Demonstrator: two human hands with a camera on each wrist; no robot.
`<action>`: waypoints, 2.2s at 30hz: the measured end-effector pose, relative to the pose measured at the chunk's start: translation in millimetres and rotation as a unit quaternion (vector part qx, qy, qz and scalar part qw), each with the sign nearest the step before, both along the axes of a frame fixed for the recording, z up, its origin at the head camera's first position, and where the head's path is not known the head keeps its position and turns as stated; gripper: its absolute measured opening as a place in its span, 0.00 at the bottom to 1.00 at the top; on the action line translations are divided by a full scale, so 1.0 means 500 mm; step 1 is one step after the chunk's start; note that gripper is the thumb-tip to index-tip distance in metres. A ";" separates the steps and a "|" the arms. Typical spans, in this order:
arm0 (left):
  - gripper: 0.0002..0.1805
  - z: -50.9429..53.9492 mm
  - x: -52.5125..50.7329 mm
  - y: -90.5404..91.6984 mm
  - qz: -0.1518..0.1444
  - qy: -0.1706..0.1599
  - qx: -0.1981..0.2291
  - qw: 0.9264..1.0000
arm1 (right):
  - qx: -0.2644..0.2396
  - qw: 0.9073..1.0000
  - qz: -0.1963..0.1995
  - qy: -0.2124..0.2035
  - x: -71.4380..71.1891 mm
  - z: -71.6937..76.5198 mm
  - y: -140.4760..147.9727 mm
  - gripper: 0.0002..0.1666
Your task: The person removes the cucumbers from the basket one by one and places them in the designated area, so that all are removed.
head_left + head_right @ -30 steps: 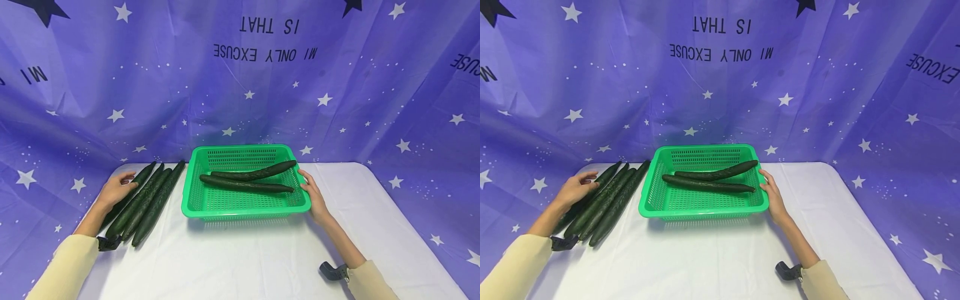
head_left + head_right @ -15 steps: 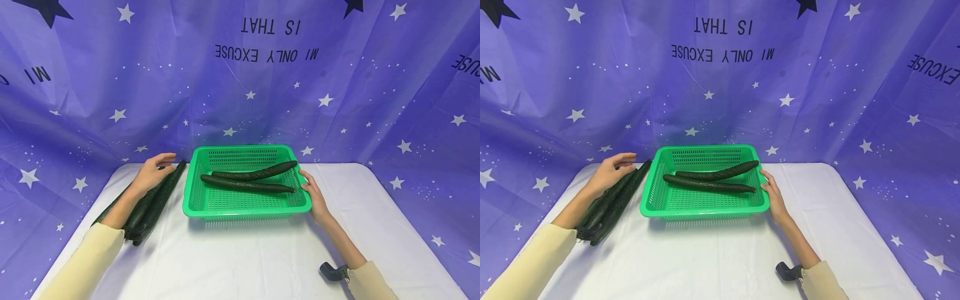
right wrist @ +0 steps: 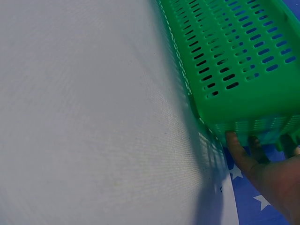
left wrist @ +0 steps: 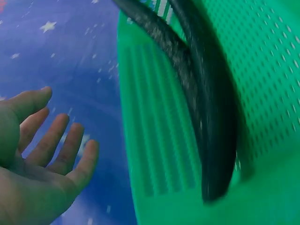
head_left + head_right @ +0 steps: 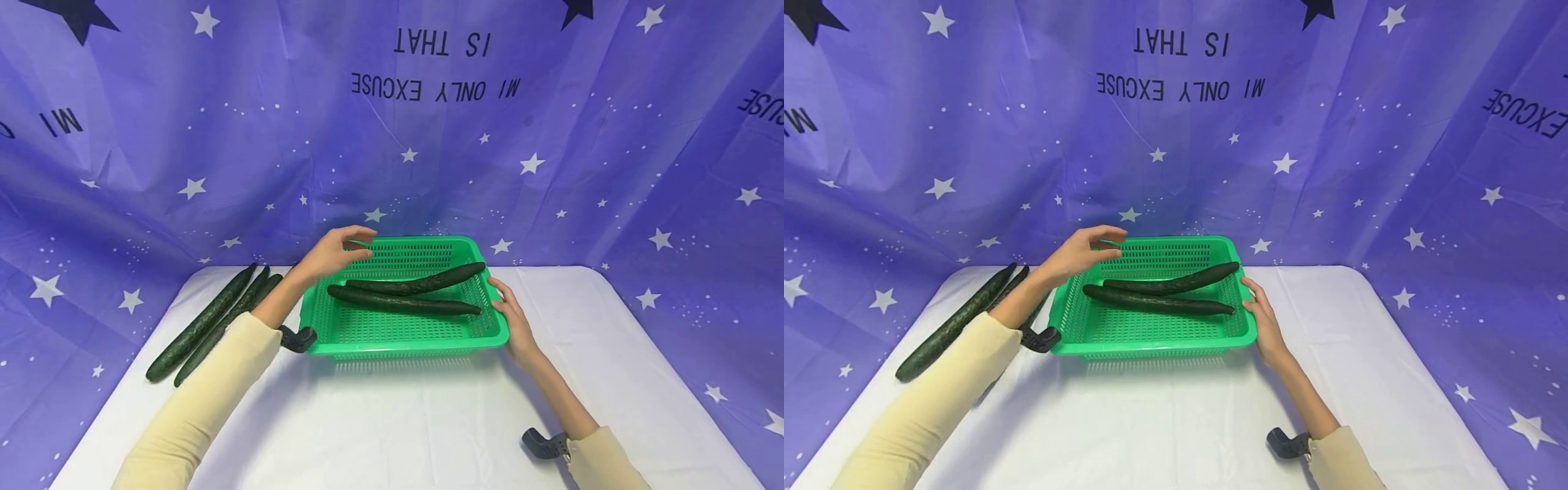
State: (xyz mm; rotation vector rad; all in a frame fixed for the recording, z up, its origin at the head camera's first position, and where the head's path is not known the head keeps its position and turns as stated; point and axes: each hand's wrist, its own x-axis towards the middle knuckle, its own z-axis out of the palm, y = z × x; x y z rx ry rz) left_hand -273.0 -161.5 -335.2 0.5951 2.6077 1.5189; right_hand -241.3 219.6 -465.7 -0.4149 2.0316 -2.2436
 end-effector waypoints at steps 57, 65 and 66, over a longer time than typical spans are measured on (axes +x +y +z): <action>0.30 -0.083 -0.131 0.153 -0.168 -0.081 -0.170 0.968 | 0.009 1.000 -0.001 -0.010 0.001 0.003 0.002 0.30; 0.30 -0.008 -0.112 0.122 -0.108 0.008 -0.097 0.989 | -0.002 1.000 -0.001 -0.011 0.001 0.004 0.001 0.30; 0.30 0.000 -0.108 0.117 -0.100 0.013 -0.086 0.991 | -0.002 1.000 -0.002 -0.012 0.001 0.004 0.001 0.30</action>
